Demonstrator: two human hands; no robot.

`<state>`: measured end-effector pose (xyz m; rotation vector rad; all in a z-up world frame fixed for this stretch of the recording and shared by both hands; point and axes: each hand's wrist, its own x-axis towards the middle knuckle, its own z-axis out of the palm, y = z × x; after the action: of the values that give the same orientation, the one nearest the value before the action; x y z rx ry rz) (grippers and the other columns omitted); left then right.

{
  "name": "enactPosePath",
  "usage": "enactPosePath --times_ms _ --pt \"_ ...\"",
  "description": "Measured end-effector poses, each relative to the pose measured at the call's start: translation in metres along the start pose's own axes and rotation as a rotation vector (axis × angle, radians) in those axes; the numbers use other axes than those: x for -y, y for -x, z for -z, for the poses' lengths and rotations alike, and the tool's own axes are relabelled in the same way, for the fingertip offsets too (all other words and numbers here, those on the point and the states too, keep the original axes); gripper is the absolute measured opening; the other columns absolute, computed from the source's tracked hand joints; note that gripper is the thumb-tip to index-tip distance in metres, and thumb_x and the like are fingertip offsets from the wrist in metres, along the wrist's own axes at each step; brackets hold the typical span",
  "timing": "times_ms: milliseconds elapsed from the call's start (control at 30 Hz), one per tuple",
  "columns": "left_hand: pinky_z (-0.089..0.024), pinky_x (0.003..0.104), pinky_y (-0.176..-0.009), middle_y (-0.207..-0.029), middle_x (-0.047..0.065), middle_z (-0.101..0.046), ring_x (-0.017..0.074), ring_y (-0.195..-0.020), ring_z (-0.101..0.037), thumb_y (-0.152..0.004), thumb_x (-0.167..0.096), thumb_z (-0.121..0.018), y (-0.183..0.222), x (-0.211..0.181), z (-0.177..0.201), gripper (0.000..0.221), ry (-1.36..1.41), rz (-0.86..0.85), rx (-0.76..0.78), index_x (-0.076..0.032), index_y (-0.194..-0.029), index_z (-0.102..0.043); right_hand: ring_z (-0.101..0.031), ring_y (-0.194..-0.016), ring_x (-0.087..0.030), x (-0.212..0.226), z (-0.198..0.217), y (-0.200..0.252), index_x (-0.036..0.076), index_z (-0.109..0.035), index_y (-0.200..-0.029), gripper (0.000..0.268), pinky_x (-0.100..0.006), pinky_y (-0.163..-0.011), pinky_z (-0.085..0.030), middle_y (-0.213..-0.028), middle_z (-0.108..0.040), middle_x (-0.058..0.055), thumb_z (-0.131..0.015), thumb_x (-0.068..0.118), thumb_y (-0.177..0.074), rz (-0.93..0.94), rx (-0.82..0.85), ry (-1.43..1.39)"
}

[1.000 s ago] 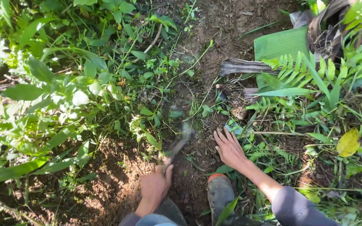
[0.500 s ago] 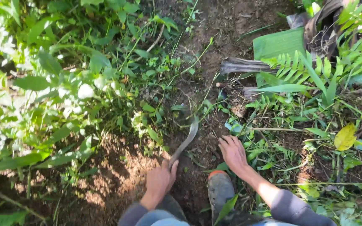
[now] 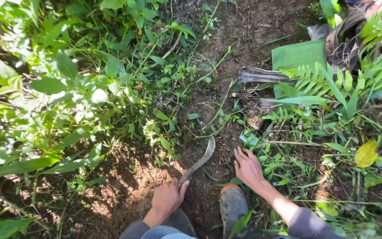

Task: Using a hand sickle and hands to remove weeds and grass from a patch of soil in an outdoor area.

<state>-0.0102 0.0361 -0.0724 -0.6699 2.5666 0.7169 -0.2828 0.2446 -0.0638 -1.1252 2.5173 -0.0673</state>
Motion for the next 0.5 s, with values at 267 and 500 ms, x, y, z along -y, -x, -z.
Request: enactPosePath --times_ms 267,500 --pt "-0.028 0.025 -0.033 -0.051 -0.007 -0.039 0.0050 -0.036 -0.029 -0.108 -0.064 -0.027 -0.023 -0.033 0.021 0.054 -0.113 -0.112 0.118 -0.022 -0.085 -0.051 -0.034 -0.145 -0.042 -0.012 0.007 0.021 0.001 -0.040 -0.151 0.062 -0.053 -0.112 -0.041 -0.157 -0.040 -0.018 -0.059 0.023 -0.096 -0.165 0.091 -0.050" --pt "-0.049 0.034 -0.036 -0.054 0.004 -0.058 0.0201 -0.042 -0.061 -0.107 -0.065 -0.025 -0.099 -0.058 0.031 0.069 -0.048 -0.031 -0.041 -0.012 -0.080 -0.060 -0.035 -0.144 -0.042 -0.015 0.008 0.027 -0.006 -0.038 -0.150 0.059 -0.053 -0.114 -0.040 -0.158 -0.038 -0.021 -0.051 0.020 -0.098 -0.154 0.142 0.015"
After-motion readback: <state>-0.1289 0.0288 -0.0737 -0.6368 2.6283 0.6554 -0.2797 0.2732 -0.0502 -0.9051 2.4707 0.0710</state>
